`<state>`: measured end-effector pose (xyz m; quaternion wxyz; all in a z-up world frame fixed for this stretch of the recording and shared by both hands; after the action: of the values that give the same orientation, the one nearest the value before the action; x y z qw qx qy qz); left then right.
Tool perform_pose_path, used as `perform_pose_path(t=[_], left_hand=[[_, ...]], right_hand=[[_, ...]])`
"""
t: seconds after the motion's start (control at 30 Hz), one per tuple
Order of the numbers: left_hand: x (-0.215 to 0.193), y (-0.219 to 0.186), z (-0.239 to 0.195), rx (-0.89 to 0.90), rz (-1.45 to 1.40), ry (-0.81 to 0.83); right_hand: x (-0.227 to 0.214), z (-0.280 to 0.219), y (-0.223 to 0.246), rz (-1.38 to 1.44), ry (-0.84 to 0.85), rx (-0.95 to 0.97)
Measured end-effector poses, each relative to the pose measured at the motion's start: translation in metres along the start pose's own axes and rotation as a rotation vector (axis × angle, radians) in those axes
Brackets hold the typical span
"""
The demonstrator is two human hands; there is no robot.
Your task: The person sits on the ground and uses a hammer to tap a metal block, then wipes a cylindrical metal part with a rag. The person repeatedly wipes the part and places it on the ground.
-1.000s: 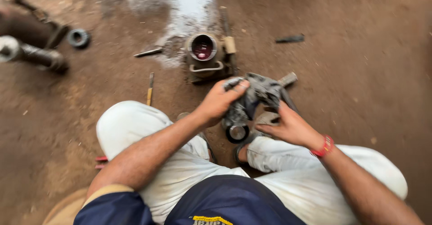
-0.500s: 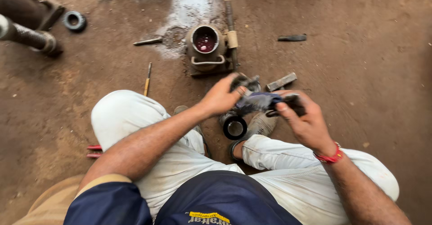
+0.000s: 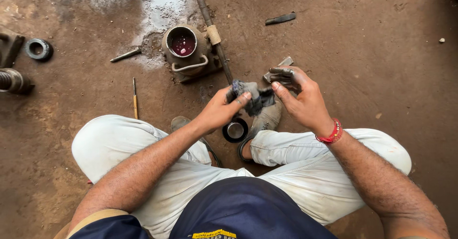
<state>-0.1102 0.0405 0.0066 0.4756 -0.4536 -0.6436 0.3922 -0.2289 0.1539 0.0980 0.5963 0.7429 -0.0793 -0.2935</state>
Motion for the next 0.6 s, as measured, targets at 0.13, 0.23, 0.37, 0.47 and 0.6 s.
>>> perform_pose_path(t=[0.13, 0.23, 0.37, 0.47, 0.6], left_hand=[[-0.007, -0.003, 0.0, -0.035, -0.269, -0.016], [-0.006, -0.003, 0.0, -0.064, -0.382, -0.012], [-0.001, 0.0, 0.001, -0.06, -0.363, 0.017], [-0.004, 0.001, 0.004, -0.047, -0.392, -0.001], [-0.015, -0.002, 0.007, 0.011, -0.402, -0.053]], right_hand=[[0.022, 0.003, -0.031, -0.017, 0.136, 0.083], [0.054, -0.002, -0.057, 0.016, 0.336, 0.156], [0.076, -0.012, -0.082, 0.218, 0.463, 0.289], [0.076, -0.019, -0.093, 0.448, 0.415, 0.443], [0.077, -0.011, -0.08, 0.377, 0.354, 0.375]])
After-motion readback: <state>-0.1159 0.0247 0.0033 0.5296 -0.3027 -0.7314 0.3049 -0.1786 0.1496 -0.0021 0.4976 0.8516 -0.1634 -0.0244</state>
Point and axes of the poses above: each hand's wrist, its own z-axis towards the middle knuckle, its own x-axis out of the palm, y = z × x, the point moved 10 cm from there along z, towards the middle knuckle, and after that the axes turned 4 degrees about y, right-handed, at the moved point
